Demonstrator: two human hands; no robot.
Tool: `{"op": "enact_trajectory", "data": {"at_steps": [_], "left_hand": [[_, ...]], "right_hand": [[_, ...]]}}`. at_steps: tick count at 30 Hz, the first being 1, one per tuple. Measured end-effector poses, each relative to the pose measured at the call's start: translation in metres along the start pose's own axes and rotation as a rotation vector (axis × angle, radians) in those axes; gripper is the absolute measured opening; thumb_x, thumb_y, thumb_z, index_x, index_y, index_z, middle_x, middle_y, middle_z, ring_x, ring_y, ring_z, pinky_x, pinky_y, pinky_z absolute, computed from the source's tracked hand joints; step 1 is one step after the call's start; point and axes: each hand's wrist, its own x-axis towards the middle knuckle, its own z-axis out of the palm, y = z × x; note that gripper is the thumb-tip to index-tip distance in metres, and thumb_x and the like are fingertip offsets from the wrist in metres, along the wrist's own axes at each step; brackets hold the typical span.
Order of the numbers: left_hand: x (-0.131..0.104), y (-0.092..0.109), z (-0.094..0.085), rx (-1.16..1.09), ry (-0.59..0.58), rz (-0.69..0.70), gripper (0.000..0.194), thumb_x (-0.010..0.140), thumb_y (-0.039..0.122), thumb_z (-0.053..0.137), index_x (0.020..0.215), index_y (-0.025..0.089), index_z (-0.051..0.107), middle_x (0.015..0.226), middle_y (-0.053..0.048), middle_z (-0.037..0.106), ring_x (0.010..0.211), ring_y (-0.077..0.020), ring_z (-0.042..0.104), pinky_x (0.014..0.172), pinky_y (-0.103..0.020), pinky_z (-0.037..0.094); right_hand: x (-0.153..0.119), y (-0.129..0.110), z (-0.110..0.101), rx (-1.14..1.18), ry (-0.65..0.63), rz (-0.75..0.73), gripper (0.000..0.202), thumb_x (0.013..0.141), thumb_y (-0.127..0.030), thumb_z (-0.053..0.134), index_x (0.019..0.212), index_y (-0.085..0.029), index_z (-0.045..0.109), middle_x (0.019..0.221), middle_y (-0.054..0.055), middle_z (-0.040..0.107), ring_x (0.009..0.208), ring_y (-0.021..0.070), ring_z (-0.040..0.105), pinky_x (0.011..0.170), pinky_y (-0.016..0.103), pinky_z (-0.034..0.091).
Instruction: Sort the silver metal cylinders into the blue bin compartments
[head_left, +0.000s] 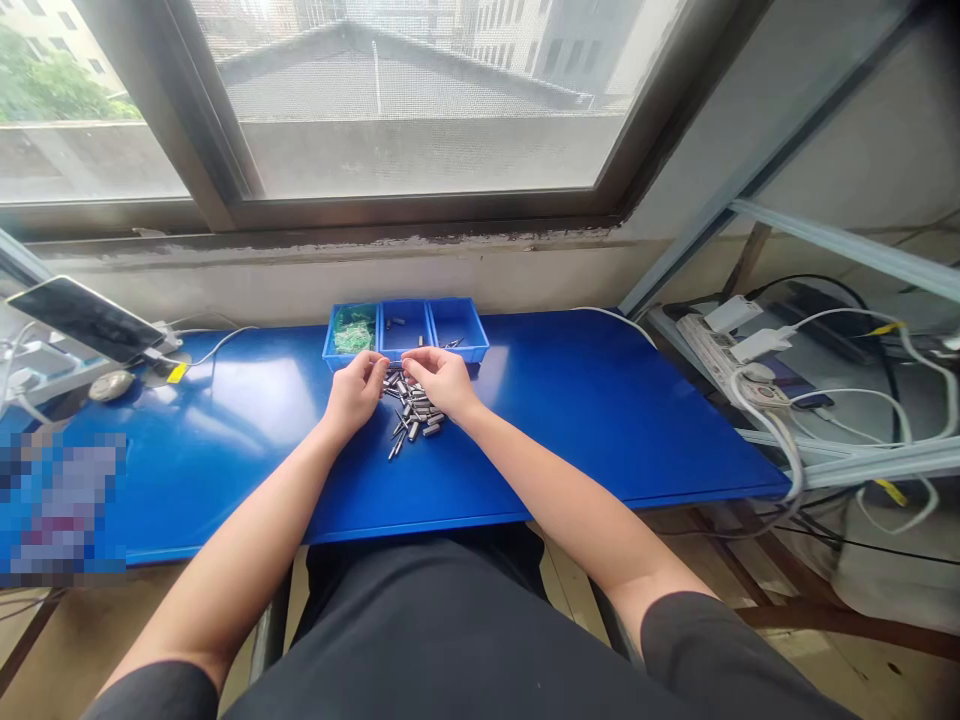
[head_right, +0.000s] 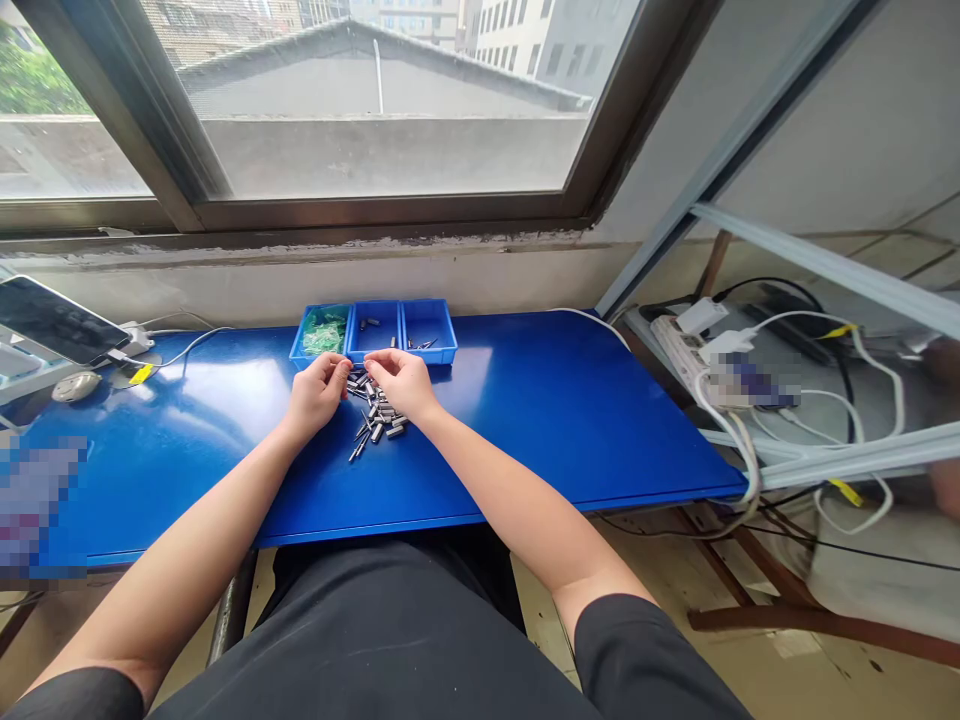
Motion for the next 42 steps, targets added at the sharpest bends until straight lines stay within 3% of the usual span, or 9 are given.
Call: {"op": "enact_trajectory", "data": {"at_steps": [4, 10, 16, 24, 36, 42], "left_hand": [[0.0, 0.002, 0.001, -0.011, -0.005, 0.009, 0.021, 0.095, 0.042, 0.057, 0.099, 0.022, 0.061, 0.056, 0.005, 0.057, 0.05, -0.0127, 0.054, 0.058, -0.026, 0.042], [-0.001, 0.001, 0.003, 0.014, -0.026, 0.005, 0.021, 0.096, 0.041, 0.055, 0.088, 0.021, 0.06, 0.054, 0.004, 0.057, 0.05, -0.013, 0.053, 0.057, -0.026, 0.041], [0.0, 0.004, 0.001, 0.049, -0.03, -0.005, 0.033, 0.098, 0.045, 0.05, 0.077, 0.02, 0.058, 0.052, 0.003, 0.058, 0.049, -0.0132, 0.054, 0.057, -0.026, 0.042], [-0.002, 0.007, 0.002, -0.003, -0.027, 0.026, 0.021, 0.092, 0.04, 0.061, 0.099, 0.02, 0.065, 0.054, 0.006, 0.055, 0.049, -0.0111, 0.05, 0.055, -0.024, 0.04], [0.0, 0.003, 0.0, 0.004, -0.034, 0.041, 0.033, 0.096, 0.046, 0.055, 0.079, 0.019, 0.06, 0.052, 0.004, 0.056, 0.048, -0.0105, 0.049, 0.054, -0.024, 0.039], [-0.001, 0.006, 0.002, -0.04, -0.024, 0.023, 0.026, 0.095, 0.044, 0.057, 0.097, 0.019, 0.066, 0.054, 0.005, 0.056, 0.049, -0.0108, 0.051, 0.055, -0.024, 0.042]], "right_hand": [[0.001, 0.001, 0.0, 0.011, 0.002, 0.02, 0.039, 0.074, -0.054, 0.076, 0.09, -0.019, 0.073, 0.08, 0.005, 0.074, 0.076, 0.019, 0.07, 0.072, 0.034, 0.062], [-0.001, 0.001, -0.001, -0.065, -0.001, -0.052, 0.031, 0.078, -0.047, 0.073, 0.09, -0.019, 0.073, 0.08, 0.005, 0.074, 0.071, 0.0167, 0.067, 0.071, 0.032, 0.059], [-0.006, -0.007, -0.002, -0.126, -0.055, -0.093, 0.027, 0.079, -0.042, 0.073, 0.095, -0.019, 0.073, 0.091, 0.006, 0.076, 0.081, 0.0178, 0.07, 0.077, 0.032, 0.058], [-0.003, -0.004, -0.002, -0.065, -0.041, -0.054, 0.032, 0.077, -0.046, 0.075, 0.093, -0.018, 0.073, 0.083, 0.005, 0.074, 0.07, 0.0153, 0.066, 0.069, 0.031, 0.056], [-0.01, -0.012, 0.0, -0.249, -0.023, -0.173, 0.022, 0.085, -0.041, 0.064, 0.09, -0.02, 0.072, 0.085, 0.004, 0.075, 0.078, 0.018, 0.068, 0.071, 0.03, 0.052], [-0.009, -0.011, 0.0, -0.272, -0.052, -0.154, 0.03, 0.089, -0.047, 0.058, 0.082, -0.019, 0.069, 0.08, 0.003, 0.072, 0.074, 0.0167, 0.064, 0.07, 0.029, 0.049]]}}
